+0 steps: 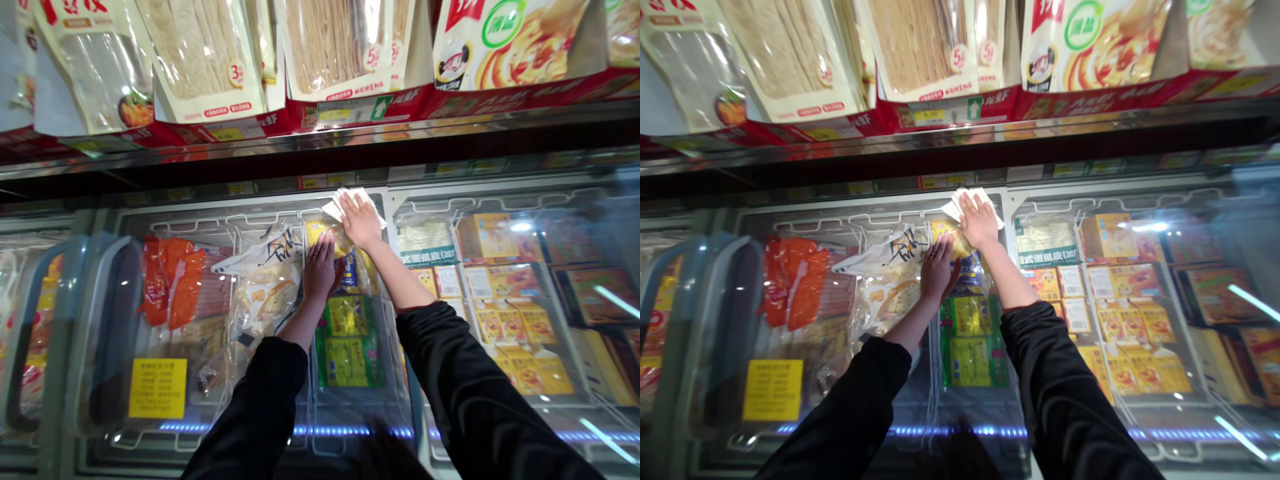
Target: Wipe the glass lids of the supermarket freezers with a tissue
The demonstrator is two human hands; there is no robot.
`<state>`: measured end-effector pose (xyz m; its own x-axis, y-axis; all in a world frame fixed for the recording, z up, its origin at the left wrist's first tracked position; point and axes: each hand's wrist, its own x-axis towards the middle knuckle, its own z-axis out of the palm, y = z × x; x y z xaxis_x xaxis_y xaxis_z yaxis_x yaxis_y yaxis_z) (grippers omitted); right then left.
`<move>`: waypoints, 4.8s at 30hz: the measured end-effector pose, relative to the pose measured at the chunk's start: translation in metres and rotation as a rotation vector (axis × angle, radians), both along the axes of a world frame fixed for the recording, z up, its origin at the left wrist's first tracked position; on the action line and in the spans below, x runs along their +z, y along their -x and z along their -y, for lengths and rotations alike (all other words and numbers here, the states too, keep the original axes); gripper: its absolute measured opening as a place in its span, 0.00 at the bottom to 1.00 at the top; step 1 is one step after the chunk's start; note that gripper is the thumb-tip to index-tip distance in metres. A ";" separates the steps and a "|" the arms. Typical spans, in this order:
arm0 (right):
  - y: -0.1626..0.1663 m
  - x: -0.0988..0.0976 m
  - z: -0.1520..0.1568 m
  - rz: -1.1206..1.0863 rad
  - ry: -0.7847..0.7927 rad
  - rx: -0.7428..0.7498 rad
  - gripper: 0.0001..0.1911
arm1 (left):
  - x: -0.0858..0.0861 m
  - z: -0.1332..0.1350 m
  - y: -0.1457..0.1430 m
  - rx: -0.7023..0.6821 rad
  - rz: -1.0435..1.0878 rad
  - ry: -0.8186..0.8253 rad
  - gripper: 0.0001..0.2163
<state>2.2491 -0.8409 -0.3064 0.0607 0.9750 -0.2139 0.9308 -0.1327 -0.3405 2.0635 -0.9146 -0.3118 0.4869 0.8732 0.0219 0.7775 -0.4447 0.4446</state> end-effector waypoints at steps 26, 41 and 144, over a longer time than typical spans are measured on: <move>-0.016 0.007 0.104 -0.093 -0.091 0.145 0.31 | 0.002 -0.001 0.000 -0.002 -0.002 -0.018 0.30; 0.001 0.008 0.091 -0.079 -0.089 -0.025 0.31 | 0.008 -0.002 0.000 -0.006 -0.073 -0.012 0.27; -0.137 0.002 0.121 0.031 -0.024 -0.028 0.30 | -0.003 0.051 -0.137 -0.009 -0.059 -0.060 0.27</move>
<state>2.3860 -0.9618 -0.3040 0.0945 0.9776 -0.1881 0.9371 -0.1512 -0.3147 2.2005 -0.9661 -0.3145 0.4968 0.8667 0.0450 0.7973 -0.4762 0.3709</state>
